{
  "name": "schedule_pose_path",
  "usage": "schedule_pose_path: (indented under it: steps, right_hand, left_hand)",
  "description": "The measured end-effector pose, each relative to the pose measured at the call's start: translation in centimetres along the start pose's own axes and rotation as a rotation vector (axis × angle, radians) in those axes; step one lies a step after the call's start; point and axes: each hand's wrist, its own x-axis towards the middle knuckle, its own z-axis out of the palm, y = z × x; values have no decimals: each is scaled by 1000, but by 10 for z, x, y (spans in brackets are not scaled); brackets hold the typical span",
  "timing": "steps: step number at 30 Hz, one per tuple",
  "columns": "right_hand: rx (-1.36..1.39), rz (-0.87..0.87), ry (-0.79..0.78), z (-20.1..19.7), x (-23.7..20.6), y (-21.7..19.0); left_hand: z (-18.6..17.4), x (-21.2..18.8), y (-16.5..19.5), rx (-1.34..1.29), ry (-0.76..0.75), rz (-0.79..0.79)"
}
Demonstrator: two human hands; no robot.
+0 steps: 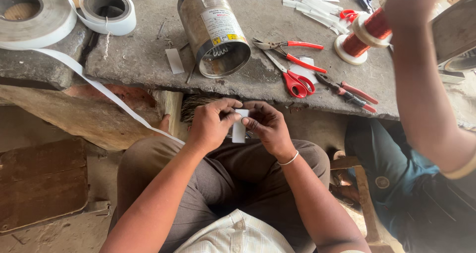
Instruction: The person cuts a strip of white tape, wraps it around a small metal pin, and places the assembly into a metal can. This process is repeated multiple times using scissors and a roll of tape.
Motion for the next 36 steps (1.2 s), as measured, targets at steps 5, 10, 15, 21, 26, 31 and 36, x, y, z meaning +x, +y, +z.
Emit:
schedule_pose_path:
  steps: [5,10,15,21,26,31,36]
  right_hand:
    - [-75,-79,89,3,-3,4]
    - [-112,-160,135,3,-4,8]
    - [-153,-248,129,1,-3,9]
    - [-45,-145,131,2,-5,4]
    - [-40,-173,177,-1,-2,10]
    - [-167,-228,191,-3,-3,13]
    - [-131,-228,185,0,-4,11]
  left_hand:
    - [0,1,-6,-78,-14,25]
    - [0,-1,-2,-115,-24,22]
    - [1,-1,3,-185,-13,45]
    - [0,-4,9,-73,115,133]
    - [1,-4,13,-13,131,247]
    - [1,-5,15,-17,121,260]
    - [1,-6,19,-26,119,251]
